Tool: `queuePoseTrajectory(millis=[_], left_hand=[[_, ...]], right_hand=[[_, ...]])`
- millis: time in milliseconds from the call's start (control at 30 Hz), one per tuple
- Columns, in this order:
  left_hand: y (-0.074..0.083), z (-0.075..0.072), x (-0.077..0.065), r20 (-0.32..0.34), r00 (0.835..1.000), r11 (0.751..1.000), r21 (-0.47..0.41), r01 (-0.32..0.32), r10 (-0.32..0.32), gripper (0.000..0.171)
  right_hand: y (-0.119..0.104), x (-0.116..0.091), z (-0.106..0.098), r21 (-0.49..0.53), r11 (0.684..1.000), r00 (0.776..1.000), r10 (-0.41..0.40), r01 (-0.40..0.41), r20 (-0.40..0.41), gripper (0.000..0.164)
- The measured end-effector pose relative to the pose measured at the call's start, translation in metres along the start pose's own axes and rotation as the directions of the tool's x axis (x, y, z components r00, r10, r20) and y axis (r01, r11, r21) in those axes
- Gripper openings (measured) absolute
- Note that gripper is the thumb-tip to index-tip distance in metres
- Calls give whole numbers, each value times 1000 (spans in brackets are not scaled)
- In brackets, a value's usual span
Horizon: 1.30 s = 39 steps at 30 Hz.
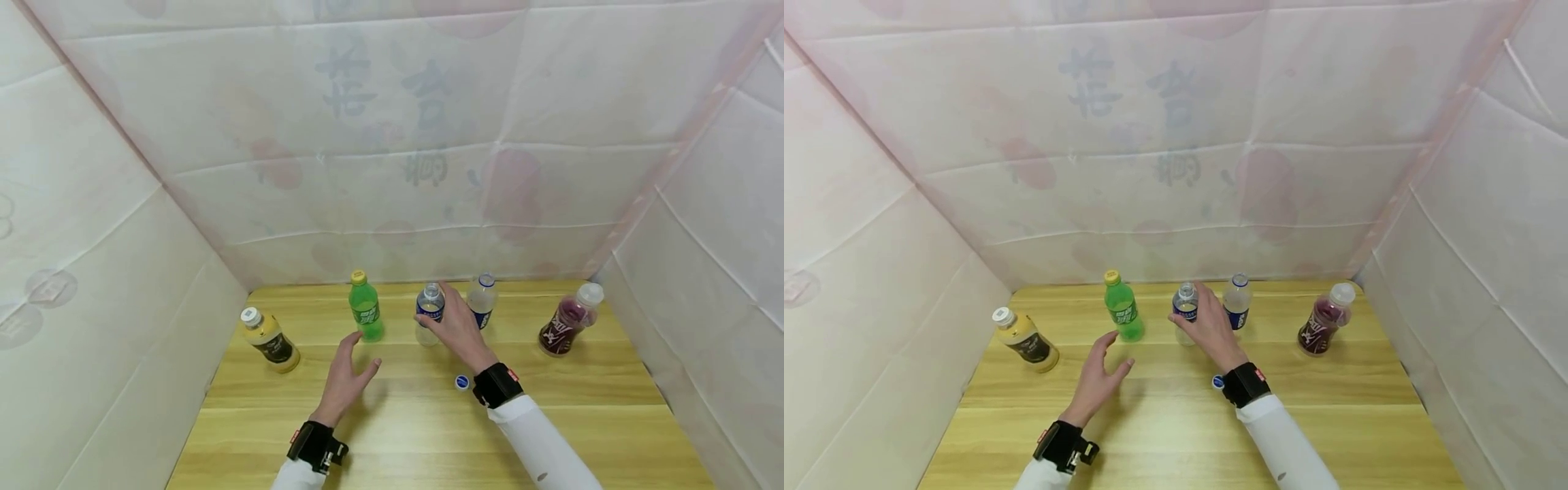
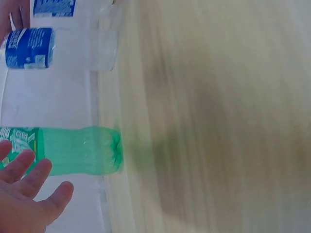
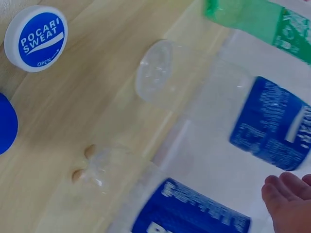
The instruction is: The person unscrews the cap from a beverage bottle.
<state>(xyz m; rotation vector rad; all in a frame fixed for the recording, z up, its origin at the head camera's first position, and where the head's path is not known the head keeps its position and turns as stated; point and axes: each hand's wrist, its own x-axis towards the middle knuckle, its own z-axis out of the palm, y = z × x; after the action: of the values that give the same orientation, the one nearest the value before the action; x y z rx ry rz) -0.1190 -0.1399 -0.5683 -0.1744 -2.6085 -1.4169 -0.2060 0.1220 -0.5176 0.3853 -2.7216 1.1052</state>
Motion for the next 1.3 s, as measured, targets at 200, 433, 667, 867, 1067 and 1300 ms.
queuePoseTrajectory(millis=[200,433,667,867,1067,1300], left_hand=[[-3,-11,9,-48,998,999,-14,33,-34,81],[-6,-17,26,-57,996,997,-29,65,-67,93],[-8,-13,37,-59,993,994,-56,95,-98,98],[-10,-9,46,-48,991,989,-83,124,-128,99],[-9,-7,60,-52,990,987,-100,124,-129,96],[-4,-5,75,-53,988,980,-143,134,-143,98]], right_hand=[[-9,-22,-17,-10,998,997,-60,60,-39,93],[-2,-53,-27,-34,985,984,-168,167,-59,81],[16,-77,-22,-72,966,964,-254,249,-73,71],[38,-93,-13,-97,965,966,-250,244,-63,68],[46,-101,-10,-95,965,965,-253,246,-64,68],[49,-105,-7,-103,964,965,-254,246,-69,67]])
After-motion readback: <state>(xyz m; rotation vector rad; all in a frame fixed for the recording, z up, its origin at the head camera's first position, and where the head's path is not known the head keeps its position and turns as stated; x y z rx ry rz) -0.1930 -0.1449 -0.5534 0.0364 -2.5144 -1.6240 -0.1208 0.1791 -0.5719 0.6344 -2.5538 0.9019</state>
